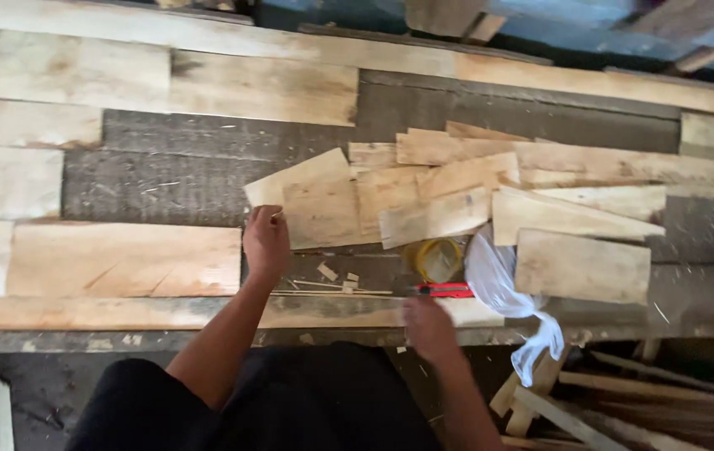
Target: Arranging and trimming thin strips of wood veneer on a workbench.
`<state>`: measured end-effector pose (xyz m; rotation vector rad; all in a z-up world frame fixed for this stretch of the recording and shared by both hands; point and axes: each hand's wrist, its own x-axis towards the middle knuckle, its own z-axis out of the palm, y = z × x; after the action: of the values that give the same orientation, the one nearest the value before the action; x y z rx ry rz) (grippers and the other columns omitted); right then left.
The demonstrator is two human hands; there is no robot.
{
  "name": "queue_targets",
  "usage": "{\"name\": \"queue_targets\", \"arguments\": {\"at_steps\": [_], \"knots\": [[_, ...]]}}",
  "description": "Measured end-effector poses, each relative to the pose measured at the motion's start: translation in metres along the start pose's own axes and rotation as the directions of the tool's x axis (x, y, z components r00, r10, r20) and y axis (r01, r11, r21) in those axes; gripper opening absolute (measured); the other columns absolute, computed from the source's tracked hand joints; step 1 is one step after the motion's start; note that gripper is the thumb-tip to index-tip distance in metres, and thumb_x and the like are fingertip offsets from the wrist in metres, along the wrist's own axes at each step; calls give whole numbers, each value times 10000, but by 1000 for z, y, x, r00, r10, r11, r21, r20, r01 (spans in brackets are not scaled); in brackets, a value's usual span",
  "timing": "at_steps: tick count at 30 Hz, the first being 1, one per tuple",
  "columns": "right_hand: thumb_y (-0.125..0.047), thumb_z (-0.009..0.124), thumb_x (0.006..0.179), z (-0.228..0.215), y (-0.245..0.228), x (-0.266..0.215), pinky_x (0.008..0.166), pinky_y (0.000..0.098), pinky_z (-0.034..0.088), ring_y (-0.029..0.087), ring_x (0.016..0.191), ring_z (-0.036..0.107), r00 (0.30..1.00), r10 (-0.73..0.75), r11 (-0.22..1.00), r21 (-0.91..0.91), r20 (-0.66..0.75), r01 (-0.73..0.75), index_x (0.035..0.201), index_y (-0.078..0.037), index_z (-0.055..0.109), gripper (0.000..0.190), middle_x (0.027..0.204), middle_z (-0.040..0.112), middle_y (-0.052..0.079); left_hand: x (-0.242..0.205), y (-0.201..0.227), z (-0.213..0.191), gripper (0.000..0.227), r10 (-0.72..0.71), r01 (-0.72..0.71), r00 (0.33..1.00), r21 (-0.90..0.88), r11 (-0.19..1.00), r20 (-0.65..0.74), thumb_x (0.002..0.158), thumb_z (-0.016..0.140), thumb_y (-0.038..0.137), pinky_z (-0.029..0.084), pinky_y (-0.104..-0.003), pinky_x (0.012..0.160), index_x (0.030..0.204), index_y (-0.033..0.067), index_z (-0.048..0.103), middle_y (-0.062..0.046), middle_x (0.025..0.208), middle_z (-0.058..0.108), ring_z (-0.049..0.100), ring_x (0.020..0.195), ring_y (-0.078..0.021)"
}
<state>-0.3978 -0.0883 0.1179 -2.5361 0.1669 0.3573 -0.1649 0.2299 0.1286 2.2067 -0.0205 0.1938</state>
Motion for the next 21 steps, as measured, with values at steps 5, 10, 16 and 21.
{"name": "queue_targets", "arguments": {"at_steps": [5,10,16,21], "knots": [[-160,700,773,-2,-100,34,875,506,485,412,1017,572,947,-273,952,-188,-170,241,1207,-38,674,451,1092,642,184,-14,-20,-29,197,101,-99,994,41,994,-36,870,622,11,543,-494,803,1056,49,673,-179,1077,688,661,983,-407],[-138,696,872,32,-64,54,925,495,488,377,1084,593,975,-201,956,-236,-96,174,1188,-117,678,317,1114,662,110,-24,-42,-31,254,21,-23,999,58,998,29,868,620,24,541,-501,765,1114,44,684,-200,1046,682,656,937,-430],[-115,698,782,3,-63,59,901,523,489,405,1031,598,967,-245,941,-257,-65,221,1090,-96,707,308,1046,650,136,-35,-49,-42,134,-48,46,992,20,999,112,924,626,75,562,-478,706,1032,60,703,-170,962,717,701,842,-402],[-157,685,814,1,-63,59,930,507,497,369,1040,616,971,-238,926,-309,-27,218,972,-129,716,163,960,657,102,-51,-48,-62,122,11,-18,975,30,999,223,929,659,116,541,-497,694,1024,54,703,-174,976,718,687,841,-414]]}}
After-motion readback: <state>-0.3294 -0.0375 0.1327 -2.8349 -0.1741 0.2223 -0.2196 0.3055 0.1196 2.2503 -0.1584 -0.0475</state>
